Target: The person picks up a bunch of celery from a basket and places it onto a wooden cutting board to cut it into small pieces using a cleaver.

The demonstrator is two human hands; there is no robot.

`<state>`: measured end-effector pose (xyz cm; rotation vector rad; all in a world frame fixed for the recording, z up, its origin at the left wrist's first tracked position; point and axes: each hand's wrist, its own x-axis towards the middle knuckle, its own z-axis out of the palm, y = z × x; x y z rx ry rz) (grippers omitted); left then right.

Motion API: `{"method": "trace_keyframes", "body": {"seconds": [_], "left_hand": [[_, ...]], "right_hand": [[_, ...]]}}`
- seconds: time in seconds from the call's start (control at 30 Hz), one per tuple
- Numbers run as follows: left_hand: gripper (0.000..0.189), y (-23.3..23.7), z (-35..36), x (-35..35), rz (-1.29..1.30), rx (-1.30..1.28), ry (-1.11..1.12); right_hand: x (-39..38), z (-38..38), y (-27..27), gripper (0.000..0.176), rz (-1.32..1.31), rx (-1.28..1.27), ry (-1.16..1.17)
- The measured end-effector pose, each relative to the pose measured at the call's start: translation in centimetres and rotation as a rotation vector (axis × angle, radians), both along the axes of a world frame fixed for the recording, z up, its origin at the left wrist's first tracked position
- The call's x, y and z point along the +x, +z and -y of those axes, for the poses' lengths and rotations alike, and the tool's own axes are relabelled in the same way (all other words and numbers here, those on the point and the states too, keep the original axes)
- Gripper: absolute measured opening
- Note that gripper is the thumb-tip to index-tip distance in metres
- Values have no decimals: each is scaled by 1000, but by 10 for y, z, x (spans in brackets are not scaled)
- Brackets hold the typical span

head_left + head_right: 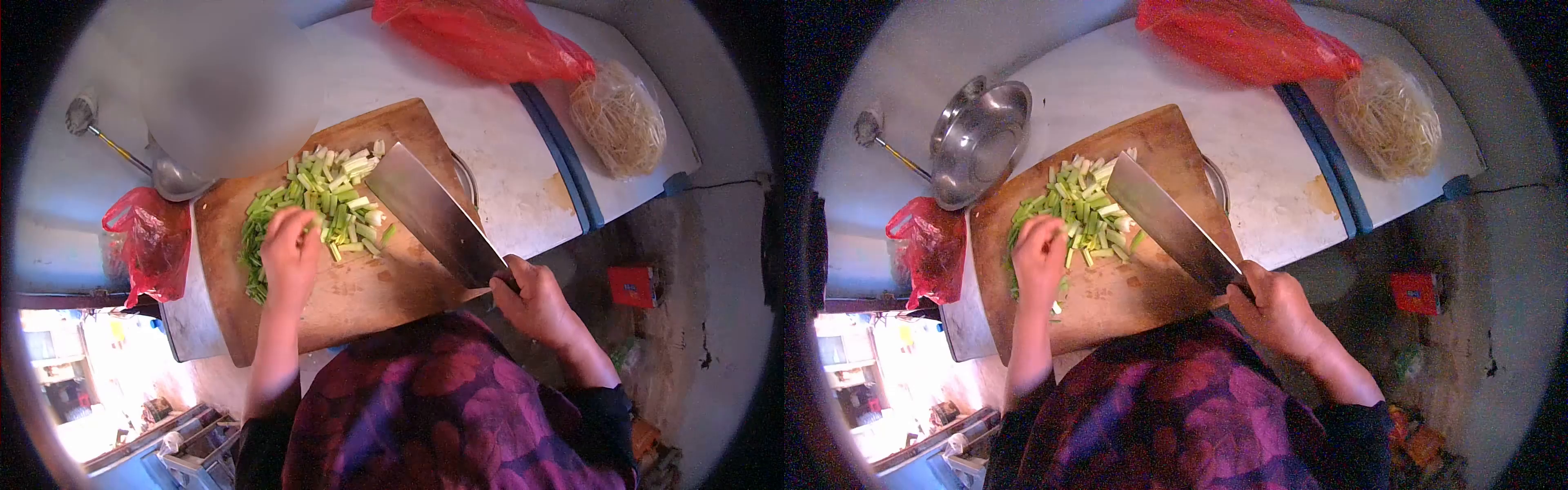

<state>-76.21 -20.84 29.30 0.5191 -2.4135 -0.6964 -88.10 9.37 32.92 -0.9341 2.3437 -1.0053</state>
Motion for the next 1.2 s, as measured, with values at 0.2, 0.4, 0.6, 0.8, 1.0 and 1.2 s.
{"method": "trace_keyframes", "body": {"seconds": [0.2, 0.4, 0.6, 0.8, 1.0, 1.2], "left_hand": [[21, -43, -30, 49, 96, -373, -194], [19, -48, -29, 57, 65, -348, -211], [18, -40, -34, 64, 96, -374, -159], [17, -50, -32, 67, 45, -314, -202], [17, -50, -32, 66, 19, -296, -187], [18, -50, -32, 66, 29, -280, -190]], "right_hand": [[4, 8, 4, 15, -21, -6, 55], [7, 15, 8, 14, -96, 62, 128], [12, 20, 18, 16, -198, 127, 283], [18, 26, 15, 16, -158, 202, 431], [18, 38, 18, 16, -181, 257, 496], [17, 48, 25, 12, -279, 319, 571]]}}
